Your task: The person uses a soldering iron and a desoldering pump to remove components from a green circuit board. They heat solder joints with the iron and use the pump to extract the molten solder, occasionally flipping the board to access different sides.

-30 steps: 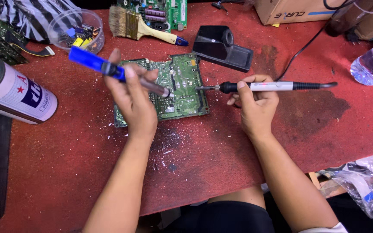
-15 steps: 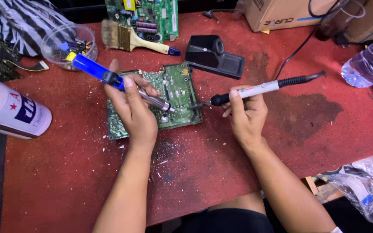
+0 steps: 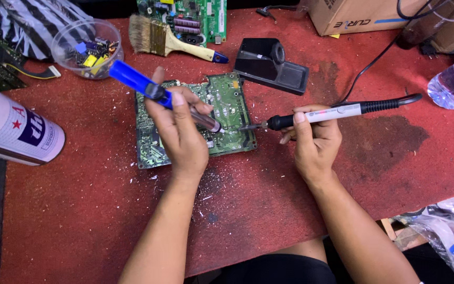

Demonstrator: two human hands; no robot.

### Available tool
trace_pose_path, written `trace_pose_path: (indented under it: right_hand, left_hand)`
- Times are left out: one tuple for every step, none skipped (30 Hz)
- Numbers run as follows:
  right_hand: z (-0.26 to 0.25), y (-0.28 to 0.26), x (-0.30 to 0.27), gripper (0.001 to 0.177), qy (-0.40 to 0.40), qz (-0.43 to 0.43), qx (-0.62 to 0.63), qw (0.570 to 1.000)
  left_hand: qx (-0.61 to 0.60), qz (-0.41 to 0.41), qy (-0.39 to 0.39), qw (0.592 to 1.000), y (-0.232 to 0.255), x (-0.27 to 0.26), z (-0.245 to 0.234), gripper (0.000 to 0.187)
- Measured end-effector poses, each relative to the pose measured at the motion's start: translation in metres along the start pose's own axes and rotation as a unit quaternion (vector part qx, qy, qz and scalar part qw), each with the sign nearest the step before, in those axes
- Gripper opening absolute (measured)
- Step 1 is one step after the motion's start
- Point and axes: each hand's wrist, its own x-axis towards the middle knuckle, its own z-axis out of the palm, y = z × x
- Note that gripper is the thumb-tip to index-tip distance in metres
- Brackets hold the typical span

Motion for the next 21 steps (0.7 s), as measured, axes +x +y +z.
trace_pose_path:
  right_hand:
    - [0.001,-0.001,0.000,0.021,-0.004,-0.002,-0.001,1.000]
    - [0.001,-0.001,0.000,0.021,-0.008,-0.005,-0.001,1.000]
    - [0.001,-0.002,0.000,0.021,-0.009,-0.003,-0.002,1.000]
    - [0.002,-0.002,0.000,0.021,-0.014,-0.005,0.001,1.000]
    - [0.002,-0.003,0.000,0.021,-0.018,-0.008,0.004,1.000]
    - [0.002,-0.002,-0.001,0.021,-0.018,-0.007,0.003,1.000]
    - [0.002,0.000,-0.001,0.021,-0.023,-0.010,0.002,1.000]
    - [0.002,0.001,-0.001,0.020,-0.027,-0.013,0.001,1.000]
    - [0.002,0.001,-0.001,0.020,-0.028,-0.013,0.001,1.000]
    - [0.002,0.001,-0.002,0.020,-0.032,-0.018,-0.006,0.999]
    - [0.002,0.002,-0.002,0.019,-0.036,-0.024,-0.013,0.999]
    - [0.002,0.002,-0.002,0.019,-0.036,-0.024,-0.014,0.999]
    - [0.002,0.002,-0.002,0.019,-0.038,-0.025,-0.013,0.999]
    - [0.002,0.001,-0.002,0.019,-0.040,-0.027,-0.013,0.999]
    - [0.002,0.001,-0.001,0.019,-0.040,-0.027,-0.013,0.999]
    - [0.002,0.001,-0.001,0.019,-0.040,-0.028,-0.013,0.999]
    - [0.002,0.000,-0.001,0.020,-0.039,-0.030,-0.014,0.999]
    - [0.001,0.001,-0.002,0.020,-0.039,-0.029,-0.014,0.999]
    - [0.000,0.002,-0.002,0.019,-0.042,-0.031,-0.020,0.998]
    - [0.000,0.003,-0.001,0.018,-0.045,-0.032,-0.025,0.998]
    - [0.000,0.002,-0.001,0.018,-0.045,-0.032,-0.026,0.998]
  left_hand:
    - [0.005,0.002,-0.006,1.000,0.001,-0.001,0.001,0.045]
    - [0.010,0.004,-0.012,1.000,0.001,-0.001,0.002,0.045]
    - [0.010,0.003,-0.011,1.000,0.002,-0.002,0.003,0.045]
    - [0.012,0.004,-0.014,1.000,0.002,-0.003,0.004,0.044]
    - [0.014,0.006,-0.018,1.000,0.002,-0.003,0.005,0.044]
    - [0.014,0.005,-0.018,1.000,0.001,-0.004,0.006,0.044]
    - [0.020,0.008,-0.021,1.000,-0.001,-0.004,0.005,0.044]
    - [0.026,0.011,-0.024,0.999,-0.002,-0.005,0.005,0.044]
    - [0.026,0.011,-0.024,0.999,-0.004,-0.005,0.005,0.044]
    - [0.022,0.008,-0.025,0.999,-0.005,-0.004,0.004,0.045]
    - [0.017,0.005,-0.027,0.999,-0.007,-0.004,0.004,0.046]
    - [0.017,0.004,-0.027,0.999,-0.007,-0.004,0.003,0.046]
    - [0.015,0.001,-0.025,1.000,-0.007,-0.004,0.003,0.046]
    - [0.012,-0.002,-0.023,1.000,-0.006,-0.004,0.003,0.046]
    - [0.012,-0.002,-0.023,1.000,-0.007,-0.003,0.003,0.046]
    - [0.012,-0.004,-0.022,1.000,-0.007,-0.002,0.003,0.046]
    - [0.012,-0.007,-0.021,1.000,-0.007,-0.002,0.002,0.045]
    - [0.012,-0.008,-0.021,1.000,-0.010,-0.002,0.000,0.045]
    - [0.011,-0.011,-0.018,1.000,-0.013,0.000,-0.002,0.046]
    - [0.010,-0.015,-0.015,1.000,-0.017,0.001,-0.004,0.046]
    - [0.010,-0.015,-0.015,1.000,-0.020,0.002,-0.005,0.046]
